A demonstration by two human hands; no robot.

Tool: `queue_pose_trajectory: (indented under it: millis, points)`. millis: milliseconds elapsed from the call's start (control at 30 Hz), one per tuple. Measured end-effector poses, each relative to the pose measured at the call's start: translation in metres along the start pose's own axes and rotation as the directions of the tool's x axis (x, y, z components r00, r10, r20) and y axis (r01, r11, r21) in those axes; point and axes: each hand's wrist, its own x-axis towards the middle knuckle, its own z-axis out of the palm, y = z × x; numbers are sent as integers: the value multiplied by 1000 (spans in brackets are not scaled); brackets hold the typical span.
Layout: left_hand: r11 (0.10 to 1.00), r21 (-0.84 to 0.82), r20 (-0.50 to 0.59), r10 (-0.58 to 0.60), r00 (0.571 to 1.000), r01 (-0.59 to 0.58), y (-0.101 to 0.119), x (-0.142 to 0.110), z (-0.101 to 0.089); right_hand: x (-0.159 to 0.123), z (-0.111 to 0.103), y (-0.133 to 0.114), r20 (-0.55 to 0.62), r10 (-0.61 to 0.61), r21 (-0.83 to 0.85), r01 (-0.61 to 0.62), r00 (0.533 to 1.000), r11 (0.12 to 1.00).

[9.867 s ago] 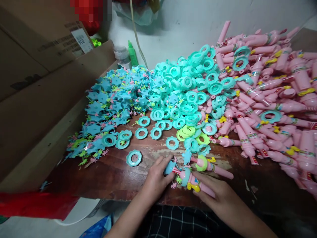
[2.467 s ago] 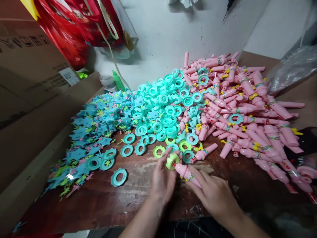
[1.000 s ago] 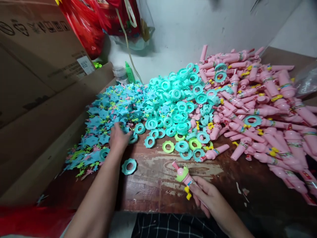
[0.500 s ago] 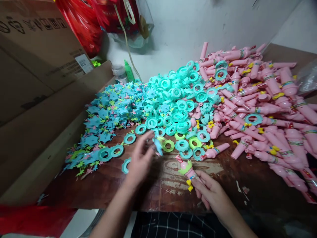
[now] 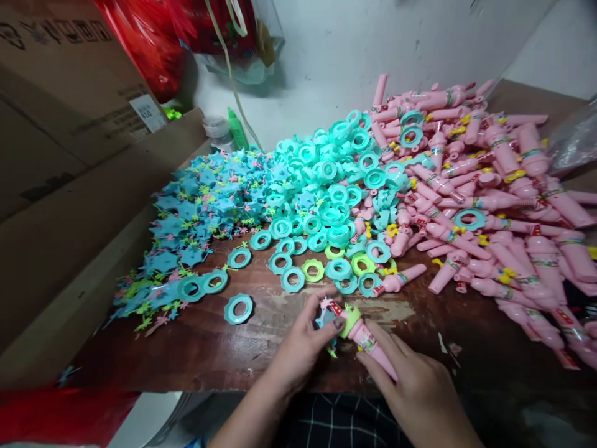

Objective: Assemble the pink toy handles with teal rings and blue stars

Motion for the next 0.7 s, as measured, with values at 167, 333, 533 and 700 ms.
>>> queue_pose_trajectory:
  millis: [167,333,533,700]
  points:
    - [823,527,31,232,972,-213,-27,13,-12,-2,-1,28,303,189,134,-238,934,962]
    - [528,847,-161,361,919,-59,-25,10,-24,-3,-3,35,562,225,264,-430,796,863]
    - [631,774,-183,291,939,-45,-16,-1,-36,3,0,19,655,210,287,-496,726,819]
    - [599,797,-113,273,955,-77,-17,2,-34,6,3,24,650,239,284,-522,722,804]
